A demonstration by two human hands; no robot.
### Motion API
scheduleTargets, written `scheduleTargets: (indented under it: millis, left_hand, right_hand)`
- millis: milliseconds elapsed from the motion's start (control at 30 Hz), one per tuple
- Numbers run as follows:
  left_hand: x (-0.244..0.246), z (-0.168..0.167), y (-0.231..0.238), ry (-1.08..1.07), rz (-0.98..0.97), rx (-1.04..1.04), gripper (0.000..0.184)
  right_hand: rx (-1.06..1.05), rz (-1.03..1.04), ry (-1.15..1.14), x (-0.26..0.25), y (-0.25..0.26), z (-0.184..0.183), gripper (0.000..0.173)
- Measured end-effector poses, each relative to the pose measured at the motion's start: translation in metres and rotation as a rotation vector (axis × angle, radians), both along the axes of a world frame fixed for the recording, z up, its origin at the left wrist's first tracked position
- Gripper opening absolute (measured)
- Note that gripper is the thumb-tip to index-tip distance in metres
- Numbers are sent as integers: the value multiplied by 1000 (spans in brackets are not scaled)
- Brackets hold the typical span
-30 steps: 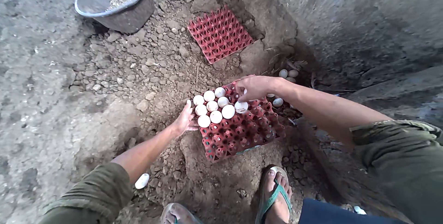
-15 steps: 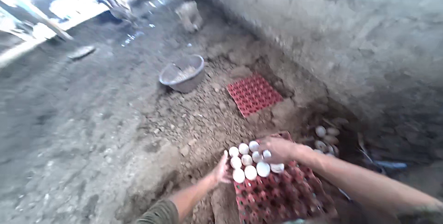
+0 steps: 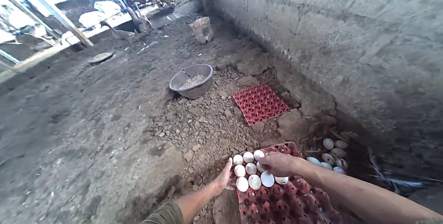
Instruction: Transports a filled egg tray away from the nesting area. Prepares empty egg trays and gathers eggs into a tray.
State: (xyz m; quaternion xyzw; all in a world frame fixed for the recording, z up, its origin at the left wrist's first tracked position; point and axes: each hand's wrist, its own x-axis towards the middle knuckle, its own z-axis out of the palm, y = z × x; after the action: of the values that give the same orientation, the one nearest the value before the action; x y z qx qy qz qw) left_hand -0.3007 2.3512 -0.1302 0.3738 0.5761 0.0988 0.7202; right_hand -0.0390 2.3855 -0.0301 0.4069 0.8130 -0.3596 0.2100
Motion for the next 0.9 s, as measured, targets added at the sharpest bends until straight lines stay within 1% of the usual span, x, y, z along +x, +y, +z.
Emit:
scheduleTargets:
  millis: [67,133,233,267,300,333,400,433,467,567,600,667,733,833,867,900]
  left_hand:
    - [0,-4,1,0,-2,5,85]
    - [1,-3,3,9,11,16,86]
    - [3,15,-2,42,40,47,90]
    - [6,22,-4,54,27,52,90]
    - [9,28,-5,62,9,62,89]
    - [11,30,-6,66,-9,73,87]
    - [11,28,-4,70,-52,86,83]
    - [10,25,-4,85,-79,99,81]
    - [9,22,-5,101,-96,108,81]
    - [7,17,-7,102,-113,140,82]
    - [4,14,-8,91,-117,145,82]
    - [1,10,-10,75,-120,168,83]
    - [-1,11,-10,68,-124,179,82]
    - [-4,13,-9,61,-122,162,82]
    - [-5,13,-9,47,-122,153,81]
    - [-5,14,-10,37,-122,148,79]
  right_hand:
    - [-20,-35,61,6,2,2,27]
    - [-21,-103,177,16,7,15,26]
    - [-54,-279,368,39,25,51,22]
    - [-25,-361,419,54,32,57,22]
    - [60,-452,419,71,41,59,28]
    - [165,-537,359,91,51,62,33]
    - [347,-670,160,140,73,58,36]
    - [381,-743,75,169,81,47,36]
    - [362,-849,20,196,80,30,36]
    - [212,-1197,-69,257,49,-26,36]
    - [154,-1251,-128,269,34,-45,36]
    - [89,-1278,-206,286,8,-80,39]
    - [54,-1297,-234,294,-7,-104,47]
    - [58,-1370,-238,299,-6,-134,62]
    - [78,-1389,-196,297,-2,-139,68]
    - [102,-1391,-139,294,-1,-140,71]
